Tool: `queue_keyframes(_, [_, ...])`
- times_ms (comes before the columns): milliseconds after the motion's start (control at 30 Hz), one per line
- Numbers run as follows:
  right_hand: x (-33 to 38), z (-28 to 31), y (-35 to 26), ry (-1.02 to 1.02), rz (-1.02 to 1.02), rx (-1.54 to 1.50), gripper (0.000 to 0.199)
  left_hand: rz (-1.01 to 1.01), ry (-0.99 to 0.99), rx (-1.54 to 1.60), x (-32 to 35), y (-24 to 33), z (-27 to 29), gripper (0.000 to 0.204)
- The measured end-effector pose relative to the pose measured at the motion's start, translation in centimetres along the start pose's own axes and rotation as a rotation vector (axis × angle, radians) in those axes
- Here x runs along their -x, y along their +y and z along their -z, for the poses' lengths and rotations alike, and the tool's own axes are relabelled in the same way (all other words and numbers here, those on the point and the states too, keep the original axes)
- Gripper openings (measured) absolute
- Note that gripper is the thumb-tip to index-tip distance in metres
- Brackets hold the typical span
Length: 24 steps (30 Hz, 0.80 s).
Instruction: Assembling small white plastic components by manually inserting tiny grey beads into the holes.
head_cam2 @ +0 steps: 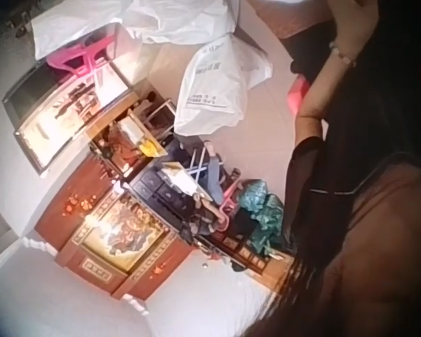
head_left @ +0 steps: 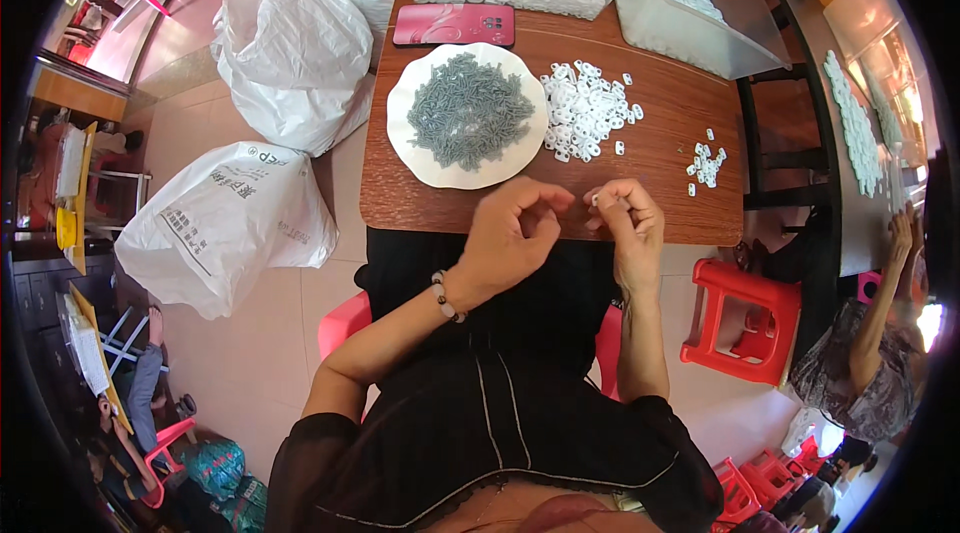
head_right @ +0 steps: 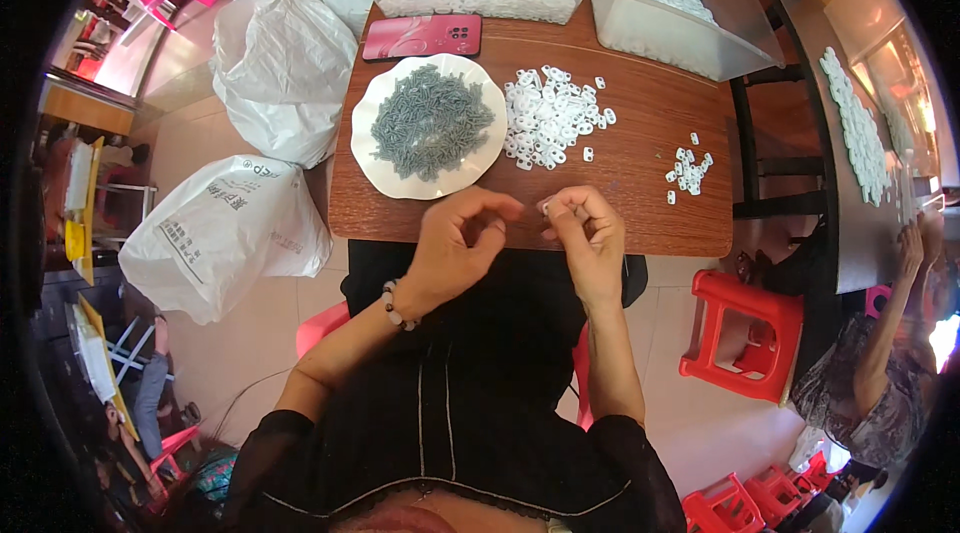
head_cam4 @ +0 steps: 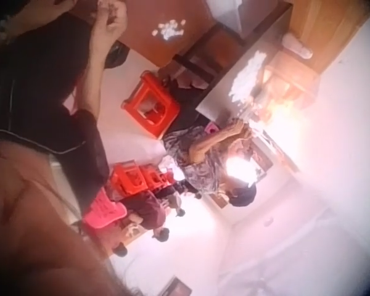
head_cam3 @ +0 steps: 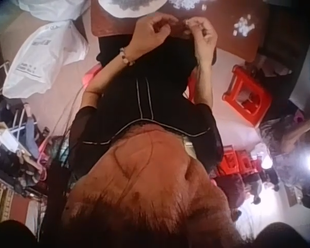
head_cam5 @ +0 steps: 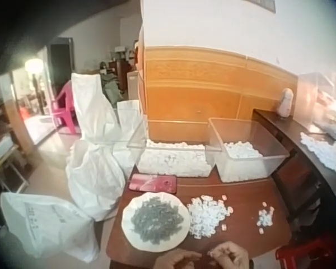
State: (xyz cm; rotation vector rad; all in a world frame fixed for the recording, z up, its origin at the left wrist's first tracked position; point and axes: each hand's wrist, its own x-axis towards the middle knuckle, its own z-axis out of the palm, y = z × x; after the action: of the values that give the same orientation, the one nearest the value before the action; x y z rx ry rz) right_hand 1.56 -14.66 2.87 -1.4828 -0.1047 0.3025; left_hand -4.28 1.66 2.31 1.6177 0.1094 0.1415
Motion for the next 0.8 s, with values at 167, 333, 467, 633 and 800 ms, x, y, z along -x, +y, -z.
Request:
queue_keyframes(167, [0.0,0.4,-0.2,-0.048,-0.071,-0.021,0.006,-0.314,0.245,-0.617,-2.9,-0.3,4.3,0.02])
queue_keyframes(333, [0.0,0.4,0.9,-0.05,-0.017,-0.025,0.006,-0.315,0.203,-0.841,-5.0,-1.7,6.8,0.019])
queue_keyframes(467, [-0.1,0.4,1.3,-0.031,0.036,-0.015,0.005,-0.296,0.117,-0.917,-6.1,-2.2,7.2,0.011])
queue_keyframes(633, [-0.3,0.6,1.2,-0.035,0.03,0.011,0.006,-0.292,0.113,-0.869,-6.6,-2.6,7.4,0.009])
queue_keyframes(800, [-0.7,0.1,1.4,-0.047,0.033,0.081,0.007,-0.278,0.089,-0.814,-6.6,-2.3,7.1,0.012])
